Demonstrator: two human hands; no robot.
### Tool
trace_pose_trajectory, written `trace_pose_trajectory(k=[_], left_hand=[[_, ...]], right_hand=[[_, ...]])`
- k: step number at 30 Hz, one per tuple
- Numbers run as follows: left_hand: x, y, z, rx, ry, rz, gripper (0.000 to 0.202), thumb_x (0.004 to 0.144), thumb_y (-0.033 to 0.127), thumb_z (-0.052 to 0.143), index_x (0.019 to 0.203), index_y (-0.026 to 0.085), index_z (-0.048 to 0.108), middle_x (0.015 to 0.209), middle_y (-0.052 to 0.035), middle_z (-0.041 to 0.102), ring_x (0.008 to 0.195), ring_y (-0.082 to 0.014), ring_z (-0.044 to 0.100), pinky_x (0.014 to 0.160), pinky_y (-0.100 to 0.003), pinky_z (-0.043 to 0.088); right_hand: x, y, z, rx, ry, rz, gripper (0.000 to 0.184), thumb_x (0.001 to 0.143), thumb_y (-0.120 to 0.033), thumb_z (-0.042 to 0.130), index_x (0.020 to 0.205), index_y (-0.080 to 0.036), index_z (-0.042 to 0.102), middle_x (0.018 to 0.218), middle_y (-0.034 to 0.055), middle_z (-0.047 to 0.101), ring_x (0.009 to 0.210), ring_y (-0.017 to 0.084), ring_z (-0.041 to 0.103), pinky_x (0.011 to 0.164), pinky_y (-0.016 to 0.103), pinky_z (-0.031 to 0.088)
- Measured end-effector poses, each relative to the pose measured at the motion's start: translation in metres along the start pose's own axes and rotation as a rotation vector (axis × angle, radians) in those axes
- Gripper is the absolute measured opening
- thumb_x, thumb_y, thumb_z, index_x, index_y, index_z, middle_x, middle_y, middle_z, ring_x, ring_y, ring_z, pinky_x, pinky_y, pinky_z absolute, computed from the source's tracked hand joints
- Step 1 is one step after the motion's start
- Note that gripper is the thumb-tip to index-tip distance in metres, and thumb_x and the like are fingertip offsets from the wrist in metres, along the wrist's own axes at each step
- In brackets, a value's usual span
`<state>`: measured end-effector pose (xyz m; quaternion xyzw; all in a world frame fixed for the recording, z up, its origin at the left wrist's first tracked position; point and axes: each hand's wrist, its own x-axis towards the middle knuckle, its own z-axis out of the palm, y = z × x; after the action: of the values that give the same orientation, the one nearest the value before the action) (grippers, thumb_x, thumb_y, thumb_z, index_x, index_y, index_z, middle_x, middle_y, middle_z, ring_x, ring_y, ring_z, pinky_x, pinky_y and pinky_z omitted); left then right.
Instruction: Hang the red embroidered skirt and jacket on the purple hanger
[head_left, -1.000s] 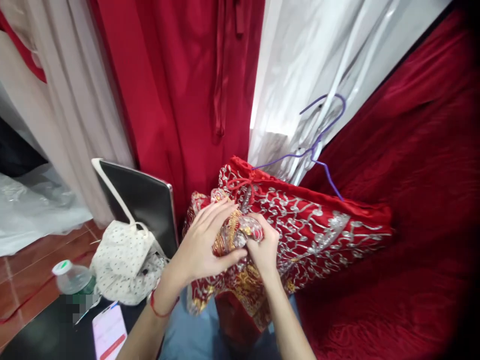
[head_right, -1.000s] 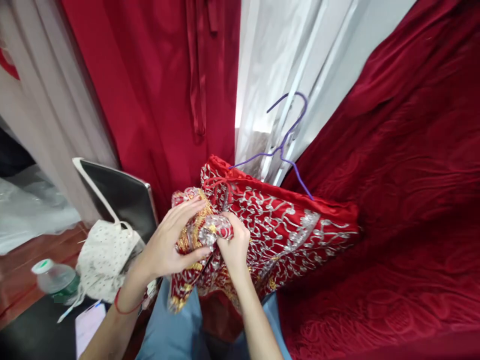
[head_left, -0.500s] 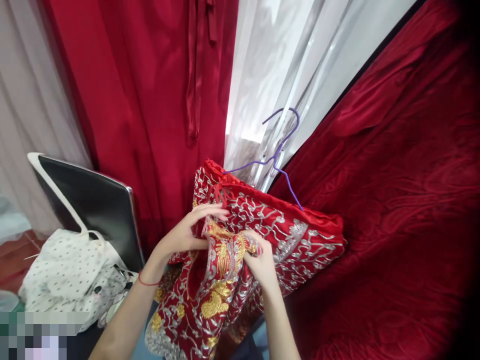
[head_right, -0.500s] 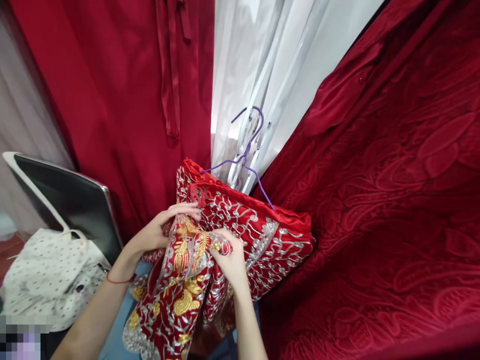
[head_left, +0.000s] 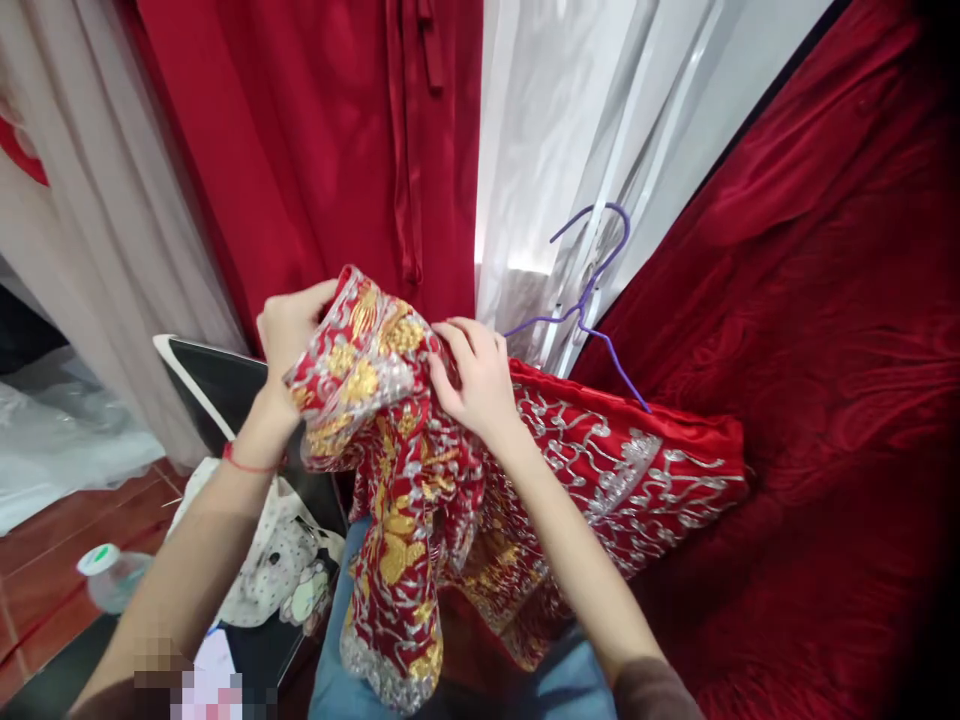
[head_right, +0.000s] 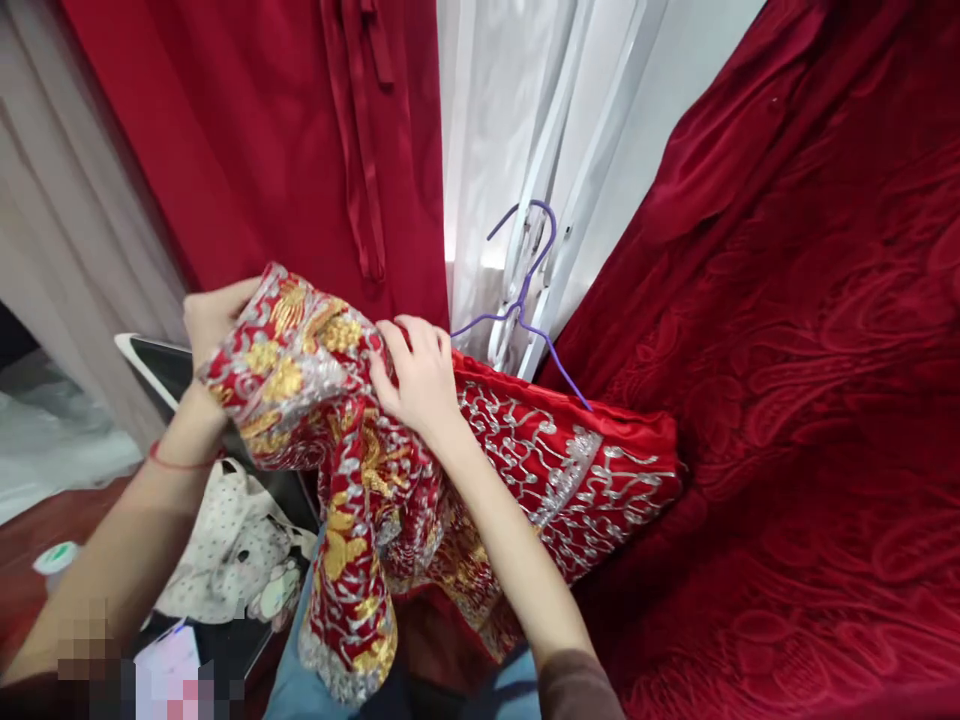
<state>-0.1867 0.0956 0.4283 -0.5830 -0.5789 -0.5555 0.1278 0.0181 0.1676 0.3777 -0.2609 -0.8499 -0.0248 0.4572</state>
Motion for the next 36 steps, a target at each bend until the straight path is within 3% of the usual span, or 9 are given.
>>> trace_pose_trajectory(k=[3, 6, 9, 13, 21, 26, 31, 33, 36], left_hand=[[0.042, -0.002, 0.014, 0.343, 0.042, 0.065, 0.036, 0.078, 0.039, 0.069, 0.06, 0.021, 0.043, 0.052, 0.0052, 0.031, 0.052, -0.011, 0.031, 0.053, -0.03, 0.017], [0.068, -0.013, 0.043, 0.603, -0.16, 0.148, 0.027, 0.087, 0.041, 0.06, 0.071, 0.02, 0.06, 0.057, 0.0019, 0.051, 0.059, -0.0141, 0.052, 0.055, -0.029, 0.023], [0.076, -0.032, 0.071, 0.74, -0.373, 0.181, 0.022, 0.093, 0.031, 0.053, 0.086, 0.016, 0.069, 0.079, -0.0096, 0.071, 0.077, -0.0237, 0.068, 0.06, -0.03, 0.033], [0.085, -0.059, 0.1, 0.78, -0.527, 0.195, 0.027, 0.096, 0.024, 0.046, 0.096, 0.014, 0.071, 0.095, -0.0203, 0.074, 0.087, -0.0319, 0.071, 0.065, -0.033, 0.038], [0.114, -0.097, 0.151, 0.694, -0.67, 0.302, 0.028, 0.097, 0.015, 0.043, 0.097, 0.009, 0.07, 0.095, -0.0246, 0.073, 0.091, -0.0308, 0.071, 0.069, -0.033, 0.039], [0.111, -0.108, 0.159, 0.768, -0.713, 0.351, 0.031, 0.097, 0.014, 0.041, 0.104, 0.008, 0.071, 0.101, -0.0251, 0.073, 0.095, -0.034, 0.072, 0.067, -0.034, 0.04], [0.113, -0.093, 0.151, 0.811, -0.652, 0.309, 0.038, 0.1, 0.022, 0.037, 0.103, 0.011, 0.074, 0.101, -0.0239, 0.074, 0.095, -0.0362, 0.072, 0.063, -0.034, 0.038], [0.11, -0.083, 0.148, 0.789, -0.601, 0.307, 0.043, 0.102, 0.03, 0.036, 0.102, 0.013, 0.075, 0.096, -0.0221, 0.075, 0.09, -0.0353, 0.073, 0.061, -0.034, 0.037], [0.1, -0.07, 0.145, 0.675, -0.506, 0.343, 0.041, 0.1, 0.039, 0.041, 0.1, 0.018, 0.076, 0.089, -0.0169, 0.076, 0.083, -0.0308, 0.073, 0.06, -0.033, 0.036]], right_hand=[[0.033, 0.012, 0.03, -0.272, -0.128, 0.104, 0.051, 0.099, -0.033, 0.038, 0.139, -0.005, 0.05, 0.126, 0.0234, 0.061, 0.122, 0.034, 0.053, 0.108, 0.051, 0.029], [0.036, 0.026, 0.043, -0.443, -0.296, 0.174, 0.057, 0.097, -0.028, 0.04, 0.143, 0.006, 0.042, 0.109, 0.0275, 0.066, 0.103, 0.035, 0.06, 0.099, 0.05, 0.032], [0.023, 0.033, 0.038, -0.534, -0.335, 0.116, 0.056, 0.098, -0.026, 0.038, 0.141, 0.009, 0.041, 0.103, 0.0273, 0.067, 0.098, 0.034, 0.061, 0.094, 0.046, 0.032], [0.006, 0.025, 0.023, -0.589, -0.358, 0.045, 0.048, 0.098, -0.024, 0.039, 0.137, 0.003, 0.047, 0.103, 0.0232, 0.068, 0.096, 0.031, 0.062, 0.089, 0.043, 0.034], [0.001, 0.002, 0.013, -0.58, -0.336, -0.033, 0.034, 0.099, -0.03, 0.047, 0.122, -0.007, 0.058, 0.087, 0.0124, 0.071, 0.08, 0.025, 0.063, 0.078, 0.037, 0.034], [-0.003, -0.015, -0.009, -0.412, -0.257, -0.08, 0.037, 0.104, -0.04, 0.04, 0.086, -0.017, 0.062, 0.064, 0.0013, 0.064, 0.059, 0.016, 0.056, 0.068, 0.033, 0.028], [-0.004, -0.034, -0.044, -0.232, -0.339, -0.104, 0.043, 0.106, -0.035, 0.036, 0.076, -0.017, 0.062, 0.055, -0.0021, 0.057, 0.048, 0.01, 0.045, 0.063, 0.03, 0.027], [0.004, -0.036, -0.046, -0.239, -0.428, -0.02, 0.047, 0.106, -0.032, 0.033, 0.072, -0.017, 0.062, 0.055, -0.0011, 0.058, 0.048, 0.01, 0.045, 0.062, 0.03, 0.027], [0.026, -0.027, -0.027, -0.336, -0.548, 0.15, 0.042, 0.103, -0.029, 0.036, 0.078, -0.015, 0.067, 0.067, 0.004, 0.065, 0.055, 0.012, 0.055, 0.06, 0.03, 0.028]])
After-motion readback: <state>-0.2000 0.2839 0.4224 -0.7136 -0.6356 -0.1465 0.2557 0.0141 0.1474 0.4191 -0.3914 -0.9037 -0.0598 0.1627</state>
